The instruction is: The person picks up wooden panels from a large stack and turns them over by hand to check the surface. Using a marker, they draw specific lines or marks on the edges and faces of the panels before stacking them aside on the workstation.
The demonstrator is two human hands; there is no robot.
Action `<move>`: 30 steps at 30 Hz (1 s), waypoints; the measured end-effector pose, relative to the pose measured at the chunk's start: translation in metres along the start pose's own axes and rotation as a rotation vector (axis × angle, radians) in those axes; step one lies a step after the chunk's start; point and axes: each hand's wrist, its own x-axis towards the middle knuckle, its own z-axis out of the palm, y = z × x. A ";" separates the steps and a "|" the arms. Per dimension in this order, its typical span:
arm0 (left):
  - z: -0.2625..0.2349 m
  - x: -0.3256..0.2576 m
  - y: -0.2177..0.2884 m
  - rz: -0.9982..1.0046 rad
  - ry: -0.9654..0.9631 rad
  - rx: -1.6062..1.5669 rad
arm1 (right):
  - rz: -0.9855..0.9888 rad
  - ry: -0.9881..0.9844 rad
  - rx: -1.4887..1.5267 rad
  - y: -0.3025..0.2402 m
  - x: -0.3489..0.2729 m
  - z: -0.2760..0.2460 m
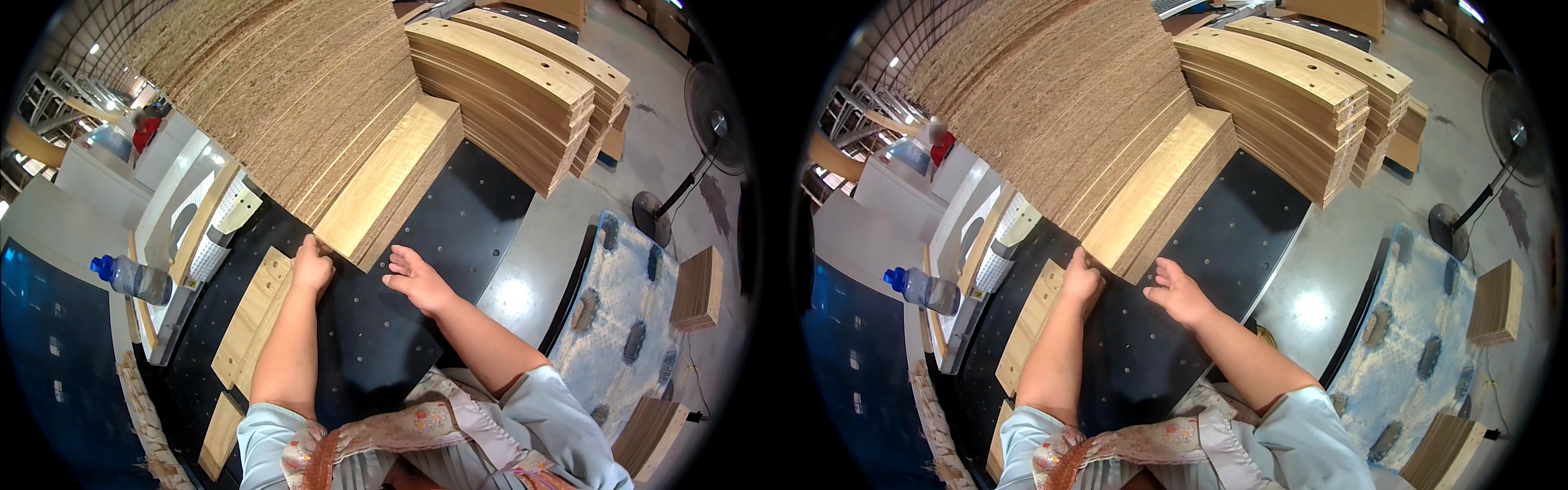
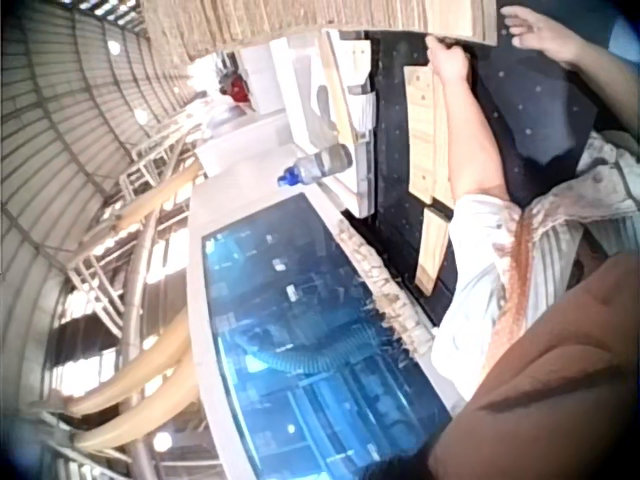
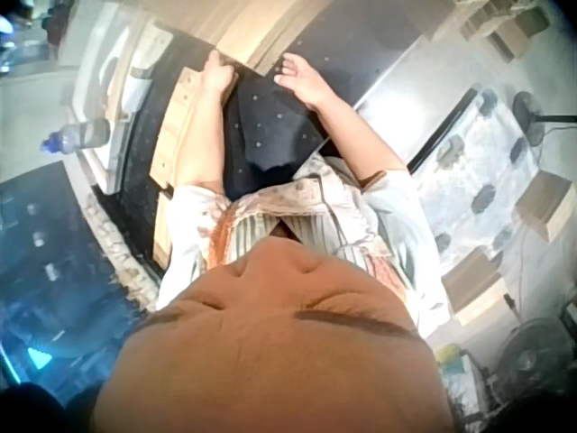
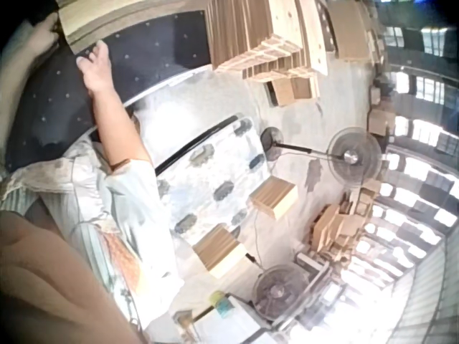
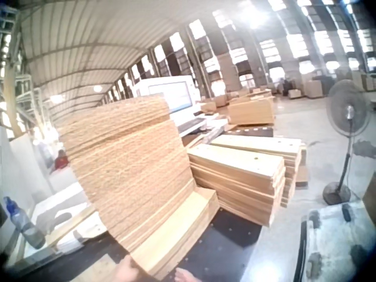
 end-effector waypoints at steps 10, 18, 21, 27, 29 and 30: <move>0.002 -0.056 0.047 0.212 -0.297 -0.287 | -0.089 0.060 0.058 -0.020 -0.052 -0.018; 0.022 -0.084 0.056 0.070 -0.482 -0.835 | -0.076 0.030 0.195 -0.017 -0.066 -0.020; 0.016 -0.085 0.070 0.158 -0.328 -0.529 | -0.068 0.034 0.266 -0.019 -0.057 -0.023; 0.017 -0.064 0.052 0.188 -0.177 -0.087 | -0.027 0.046 0.150 -0.029 -0.059 -0.009; 0.020 -0.062 0.058 0.139 -0.226 -0.063 | -0.047 0.036 0.177 -0.021 -0.057 -0.015; 0.022 -0.060 0.051 0.102 -0.279 -0.240 | -0.057 0.023 0.180 -0.016 -0.052 -0.013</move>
